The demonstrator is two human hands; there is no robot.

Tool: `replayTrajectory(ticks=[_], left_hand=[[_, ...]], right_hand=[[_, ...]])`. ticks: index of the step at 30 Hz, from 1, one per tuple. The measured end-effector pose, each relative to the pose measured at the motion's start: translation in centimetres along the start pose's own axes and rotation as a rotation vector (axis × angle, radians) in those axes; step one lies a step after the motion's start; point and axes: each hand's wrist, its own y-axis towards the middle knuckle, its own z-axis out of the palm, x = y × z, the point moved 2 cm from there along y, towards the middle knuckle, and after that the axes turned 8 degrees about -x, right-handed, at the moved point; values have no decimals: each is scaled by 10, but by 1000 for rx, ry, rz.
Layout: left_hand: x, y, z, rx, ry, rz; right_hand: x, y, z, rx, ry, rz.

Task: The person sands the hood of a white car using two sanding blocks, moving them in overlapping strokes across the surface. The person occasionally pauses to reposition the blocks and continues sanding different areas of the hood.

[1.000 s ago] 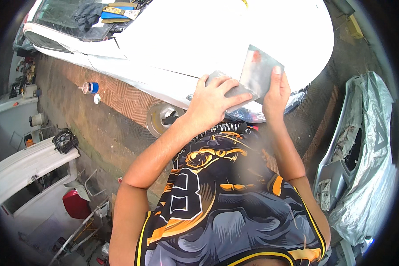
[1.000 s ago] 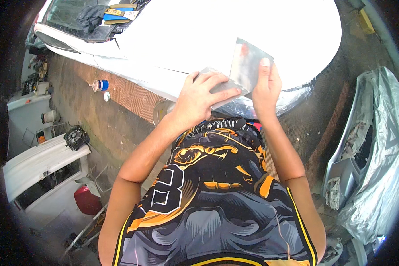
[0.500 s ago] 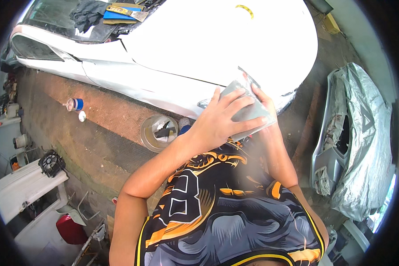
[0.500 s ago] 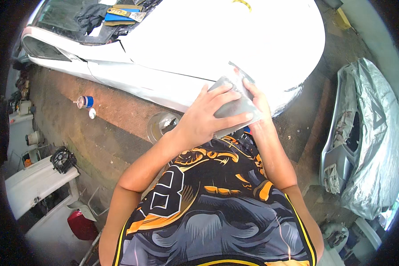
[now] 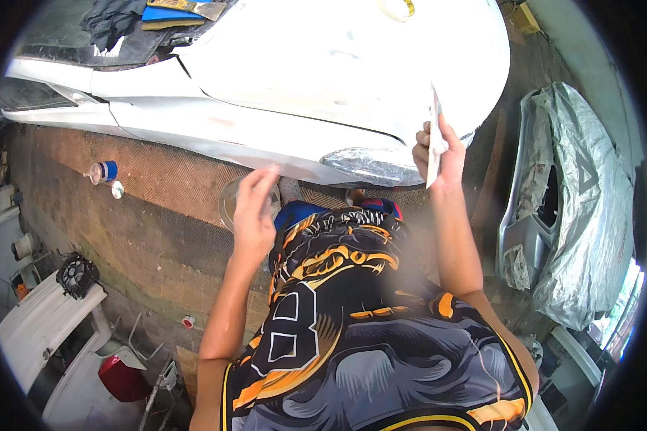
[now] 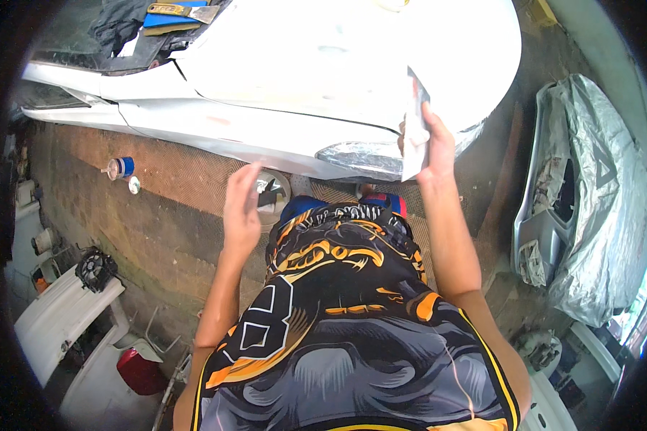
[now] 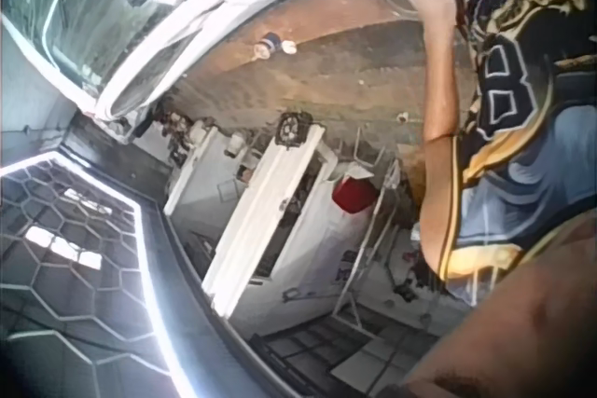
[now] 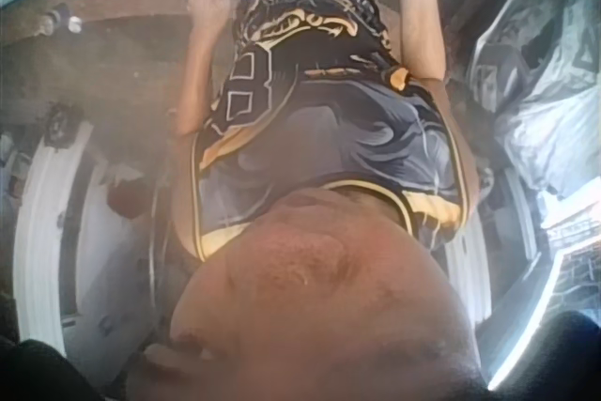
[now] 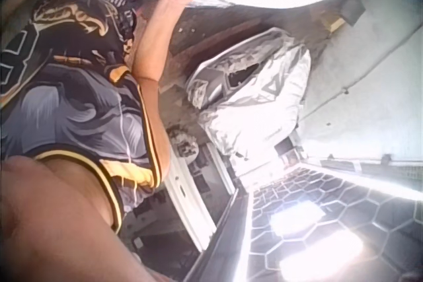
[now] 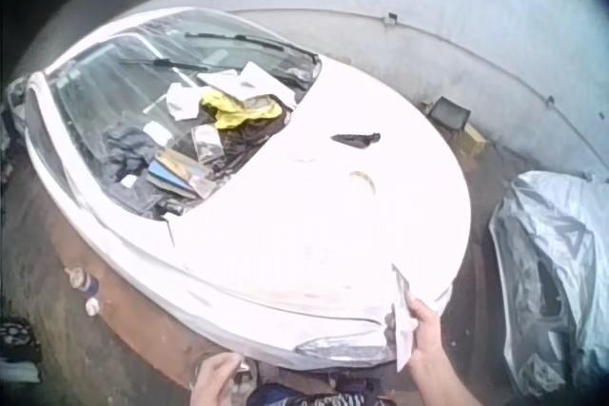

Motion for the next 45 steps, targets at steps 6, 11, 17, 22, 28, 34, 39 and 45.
replayTrajectory(ticks=[6, 11, 17, 22, 28, 34, 39, 45], left_hand=[[17, -19, -3, -455, -762, -665], [14, -21, -6, -582, -708, -660], [-16, -12, 16, -550, -615, -583], [-60, 27, 35, -217, -59, -52], [-126, 74, 63, 36, 454, 343], [-141, 71, 75, 170, 448, 463], [-136, 46, 69, 268, 502, 471], [-125, 28, 40, 100, 409, 426]], right_hand=[[29, 93, -68, 174, 59, 43], [31, 126, -56, 196, 61, 104], [-4, 81, -22, 99, -226, 141], [-22, 47, -9, 60, -465, 78], [-29, -12, 33, 242, -691, -322], [-23, -22, 29, 67, -588, -455], [-18, -15, 27, 7, -621, -605], [12, 6, 57, 59, -399, -619]])
